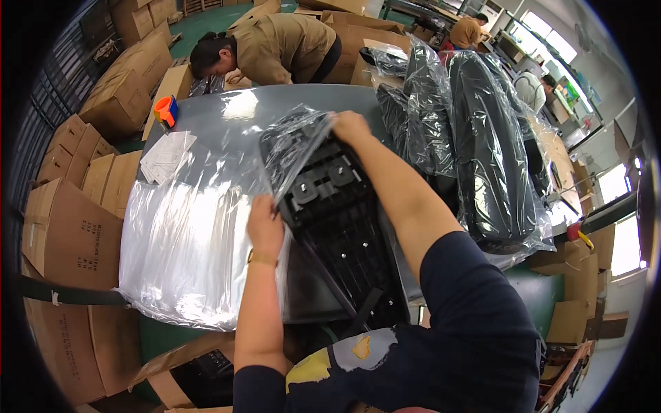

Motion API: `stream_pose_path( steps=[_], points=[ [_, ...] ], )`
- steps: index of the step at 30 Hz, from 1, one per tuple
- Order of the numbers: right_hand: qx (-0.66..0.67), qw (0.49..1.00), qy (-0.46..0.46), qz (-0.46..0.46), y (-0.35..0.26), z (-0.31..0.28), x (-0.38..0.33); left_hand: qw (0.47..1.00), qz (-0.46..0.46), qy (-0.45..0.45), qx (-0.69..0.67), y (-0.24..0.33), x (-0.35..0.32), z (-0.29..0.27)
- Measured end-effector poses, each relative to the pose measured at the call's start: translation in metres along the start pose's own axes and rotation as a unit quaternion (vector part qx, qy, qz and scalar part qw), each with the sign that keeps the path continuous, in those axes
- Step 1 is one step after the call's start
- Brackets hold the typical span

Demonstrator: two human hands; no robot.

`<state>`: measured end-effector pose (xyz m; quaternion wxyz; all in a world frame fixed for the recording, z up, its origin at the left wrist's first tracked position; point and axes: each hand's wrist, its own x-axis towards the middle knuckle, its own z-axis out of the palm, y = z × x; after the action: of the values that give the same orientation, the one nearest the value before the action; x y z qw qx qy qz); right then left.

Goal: The person is taking motorcycle or bicycle seats out of a box, putting them into plastic bags, and arranging them on a table.

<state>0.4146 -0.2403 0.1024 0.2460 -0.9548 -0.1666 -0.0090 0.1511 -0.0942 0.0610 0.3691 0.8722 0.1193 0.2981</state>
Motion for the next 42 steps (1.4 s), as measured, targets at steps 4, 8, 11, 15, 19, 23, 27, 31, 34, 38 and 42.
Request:
stream_pose_path(
  steps=[4, 8, 11, 15, 19, 23, 27, 31, 34, 38, 42],
  points=[
    [0.062, 0.995, 0.073, 0.031, 0.07, -0.009, -0.07, 0.999, -0.029, -0.044, 0.008, 0.016, -0.011, 0.032],
    [0.202, 0.961, 0.175, 0.069, 0.1, 0.011, -0.203, 0.993, -0.049, -0.109, 0.023, 0.032, -0.036, 0.041],
    [0.196, 0.96, 0.19, 0.063, 0.086, 0.009, -0.284, 0.994, -0.041, -0.103, 0.011, 0.038, -0.048, 0.026],
    [0.185, 0.971, 0.022, 0.149, 0.114, -0.016, -0.337, 0.999, 0.009, -0.022, 0.028, 0.045, -0.034, 0.023],
    [0.137, 0.981, -0.069, 0.122, 0.125, -0.01, -0.385, 0.999, -0.007, -0.032, 0.02, 0.061, 0.0, 0.038],
    [0.308, 0.853, -0.326, 0.268, 0.127, -0.032, -0.434, 0.995, -0.069, -0.052, 0.044, 0.054, 0.018, 0.046],
    [0.387, 0.797, -0.359, 0.294, 0.121, -0.028, -0.475, 0.993, 0.079, -0.067, -0.056, 0.072, 0.019, 0.053],
    [0.467, 0.726, -0.342, 0.37, 0.112, -0.02, -0.468, 0.952, 0.27, -0.105, -0.098, 0.123, -0.009, 0.053],
    [0.648, 0.609, -0.238, 0.391, 0.085, -0.024, -0.453, 0.894, 0.378, -0.209, -0.119, 0.158, -0.047, 0.043],
    [0.688, 0.629, -0.161, 0.326, 0.097, 0.007, -0.403, 0.897, 0.334, -0.271, -0.098, 0.157, -0.084, 0.032],
    [0.544, 0.762, -0.126, 0.328, 0.11, 0.005, -0.35, 0.969, 0.207, -0.123, -0.054, 0.129, -0.069, 0.022]
  ],
)
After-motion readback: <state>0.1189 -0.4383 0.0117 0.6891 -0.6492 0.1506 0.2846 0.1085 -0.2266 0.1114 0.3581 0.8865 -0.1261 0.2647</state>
